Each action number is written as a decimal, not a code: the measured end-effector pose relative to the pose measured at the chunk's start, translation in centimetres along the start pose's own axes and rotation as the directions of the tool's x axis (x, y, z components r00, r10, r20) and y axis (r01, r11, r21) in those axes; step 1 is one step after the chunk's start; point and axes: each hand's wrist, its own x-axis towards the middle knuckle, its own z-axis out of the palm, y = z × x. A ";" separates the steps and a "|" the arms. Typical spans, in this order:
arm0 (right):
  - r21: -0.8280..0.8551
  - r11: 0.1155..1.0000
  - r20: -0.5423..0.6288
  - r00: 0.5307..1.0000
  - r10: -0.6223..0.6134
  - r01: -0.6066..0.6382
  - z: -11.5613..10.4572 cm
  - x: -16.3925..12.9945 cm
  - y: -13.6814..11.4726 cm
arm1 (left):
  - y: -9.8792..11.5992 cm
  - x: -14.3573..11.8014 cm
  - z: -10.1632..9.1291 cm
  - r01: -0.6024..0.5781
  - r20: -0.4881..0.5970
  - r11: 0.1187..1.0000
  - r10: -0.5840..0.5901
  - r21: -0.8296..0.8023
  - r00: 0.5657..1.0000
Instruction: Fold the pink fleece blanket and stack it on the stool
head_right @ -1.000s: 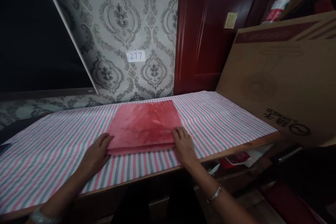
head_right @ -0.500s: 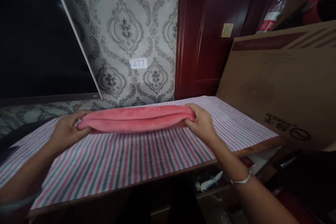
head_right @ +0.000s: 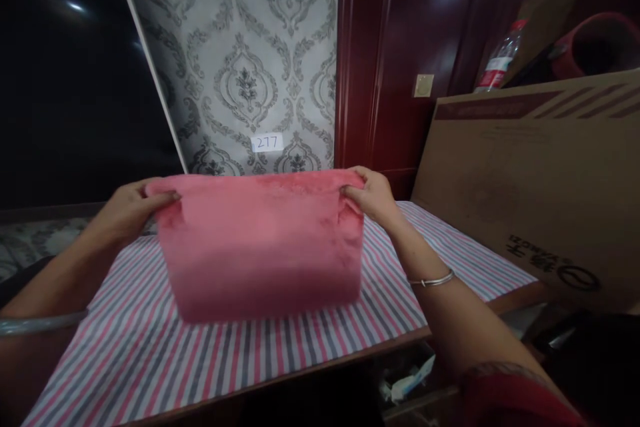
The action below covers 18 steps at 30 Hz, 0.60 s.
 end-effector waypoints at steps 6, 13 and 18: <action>-0.365 0.871 -0.082 0.920 -0.382 0.329 -0.2 -3.5 0.6 | -2.4 -2.3 -1.0 -0.290 0.008 0.904 0.302 0.314 0.953; -0.343 0.823 0.367 0.871 -0.325 0.452 4.2 -20.9 10.1 | -18.9 -15.6 0.2 -0.353 0.438 0.849 0.165 0.392 0.884; -0.310 0.885 0.398 0.893 -0.211 0.347 2.8 -22.5 8.3 | -19.0 -17.8 -0.7 -0.378 0.455 0.854 0.194 0.358 0.869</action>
